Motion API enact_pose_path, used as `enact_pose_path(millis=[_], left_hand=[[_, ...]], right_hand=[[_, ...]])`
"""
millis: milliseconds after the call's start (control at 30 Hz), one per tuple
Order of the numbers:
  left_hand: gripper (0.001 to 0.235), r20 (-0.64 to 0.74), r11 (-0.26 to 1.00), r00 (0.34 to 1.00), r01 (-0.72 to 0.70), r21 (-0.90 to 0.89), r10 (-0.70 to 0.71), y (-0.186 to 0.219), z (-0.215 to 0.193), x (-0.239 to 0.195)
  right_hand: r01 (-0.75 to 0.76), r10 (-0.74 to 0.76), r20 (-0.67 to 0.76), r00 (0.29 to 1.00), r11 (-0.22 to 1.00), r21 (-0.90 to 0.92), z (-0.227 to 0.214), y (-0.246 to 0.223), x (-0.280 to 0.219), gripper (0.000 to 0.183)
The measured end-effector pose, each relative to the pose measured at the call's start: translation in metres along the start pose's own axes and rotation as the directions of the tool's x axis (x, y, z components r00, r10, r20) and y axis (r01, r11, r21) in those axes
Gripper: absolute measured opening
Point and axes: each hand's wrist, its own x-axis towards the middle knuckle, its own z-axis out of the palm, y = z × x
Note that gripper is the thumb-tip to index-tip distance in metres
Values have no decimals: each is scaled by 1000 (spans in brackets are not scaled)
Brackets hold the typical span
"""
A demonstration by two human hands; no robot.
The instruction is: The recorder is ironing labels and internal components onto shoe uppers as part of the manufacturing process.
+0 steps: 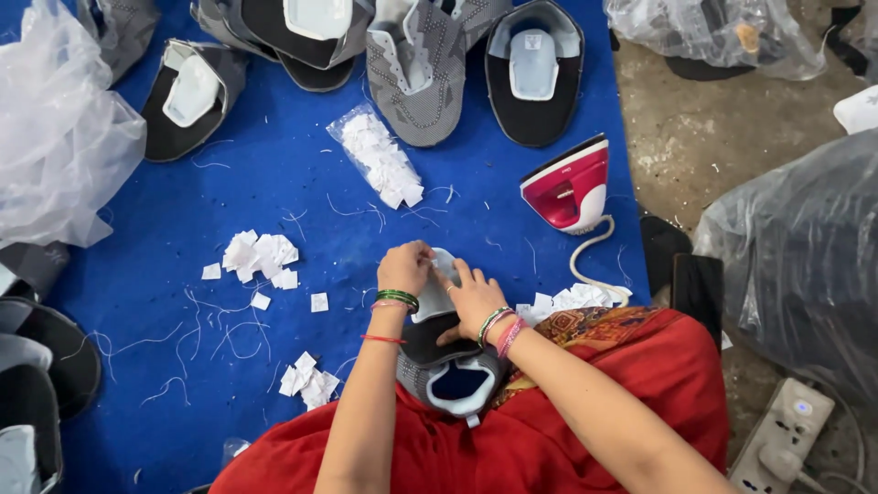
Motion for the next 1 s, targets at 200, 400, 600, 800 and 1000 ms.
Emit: enact_pose_path(millis=[200,400,600,800,1000], left_hand=[[12,-100,999,994,-40,-18,39,-15,9,-9],[15,-375,996,924,-91,-12,80,-26,27,-54],[58,-183,885,983,85,458,0,10,32,-89],[65,-115,880,991,108,463,-62,11,30,-85],[70,-84,881,991,134,454,-107,16,29,-85]], right_hand=[[-15,17,58,998,999,-37,-2,-1,7,131],[-16,15,40,999,1000,6,0,-2,11,136],[19,-18,-33,999,999,43,15,6,16,128],[-9,9,-3,1000,999,49,13,5,17,125],[-21,20,17,1000,999,33,12,4,17,129]])
